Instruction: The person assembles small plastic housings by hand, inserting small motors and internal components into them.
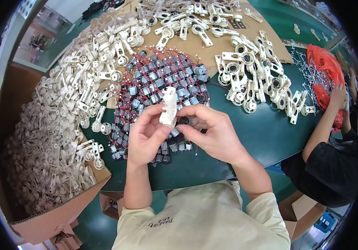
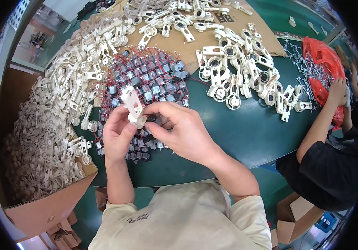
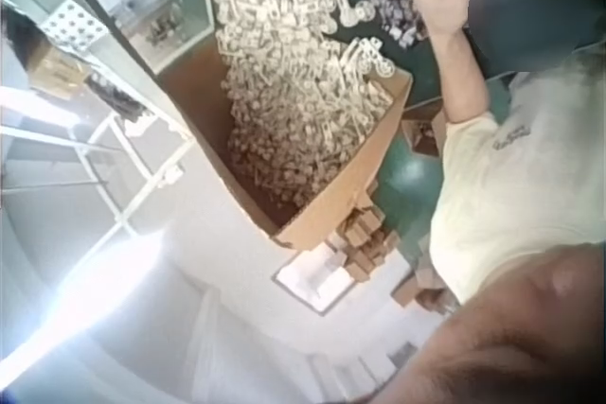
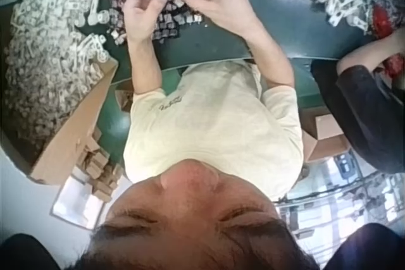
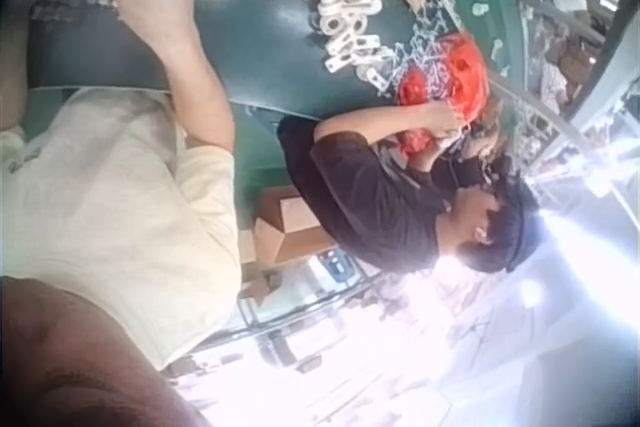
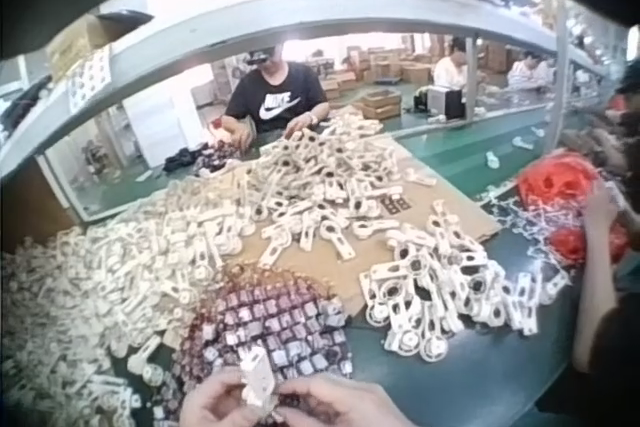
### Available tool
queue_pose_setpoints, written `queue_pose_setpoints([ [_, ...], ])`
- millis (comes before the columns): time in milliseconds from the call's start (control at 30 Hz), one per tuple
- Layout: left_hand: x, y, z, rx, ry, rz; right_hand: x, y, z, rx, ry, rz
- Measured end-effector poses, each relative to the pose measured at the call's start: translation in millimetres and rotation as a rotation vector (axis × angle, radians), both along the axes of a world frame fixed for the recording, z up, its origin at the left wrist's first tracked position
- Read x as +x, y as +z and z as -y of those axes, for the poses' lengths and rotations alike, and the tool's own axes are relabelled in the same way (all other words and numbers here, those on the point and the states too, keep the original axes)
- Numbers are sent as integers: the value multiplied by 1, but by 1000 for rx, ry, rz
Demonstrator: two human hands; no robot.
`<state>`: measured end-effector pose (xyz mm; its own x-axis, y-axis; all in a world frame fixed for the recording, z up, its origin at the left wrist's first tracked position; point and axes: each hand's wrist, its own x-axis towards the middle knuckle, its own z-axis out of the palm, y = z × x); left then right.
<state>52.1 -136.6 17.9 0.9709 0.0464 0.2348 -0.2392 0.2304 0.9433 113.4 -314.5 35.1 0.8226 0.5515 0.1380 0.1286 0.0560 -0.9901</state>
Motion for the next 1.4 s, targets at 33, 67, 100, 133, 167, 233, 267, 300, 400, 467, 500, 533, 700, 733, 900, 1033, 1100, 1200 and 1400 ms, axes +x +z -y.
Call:
queue_pose_setpoints([
  [33,-1,-2,0,-20,30,-8,-1,-1,-2,-4,-44,43],
  [67,0,-1,0,-20,31,-6,-2,0,-2,-4,-43,46],
  [100,0,0,1,-47,41,-27,-2,2,-1,-2,-42,-39],
  [133,0,1,1,-73,53,-49,-3,3,0,1,-39,-124],
  [167,0,2,0,-71,55,-47,-1,2,2,2,-36,-122],
  [233,0,3,-1,-38,67,-59,2,1,5,-124,59,17],
  [267,1,3,-1,-38,66,-59,1,0,4,-124,58,17],
  [300,1,3,0,-38,62,-47,0,0,2,-84,13,25],
  [400,1,3,2,-37,67,-38,0,-1,3,-83,-61,34],
  [467,0,5,4,-34,81,-41,2,-1,5,-119,-85,34],
  [500,1,6,5,-33,74,-44,4,0,6,-146,-63,120],
  [533,1,6,5,-34,63,-48,6,0,7,-174,-45,206],
  [700,0,-2,3,30,-10,-80,3,-8,2,54,-41,77],
  [733,-1,-2,3,-10,-36,-115,1,-8,0,132,-43,-35],
  [900,0,-1,10,-8,-14,-81,2,-8,-1,139,-68,3],
  [1033,2,-1,17,-53,39,-26,1,-7,-1,-82,-121,252],
  [1100,1,7,19,-129,54,-150,2,-10,-1,-50,-87,193],
  [1200,2,4,16,-245,47,-216,1,-8,0,6,-41,117],
  [1400,3,0,18,-73,44,-128,7,-5,-2,2,-120,352],
])
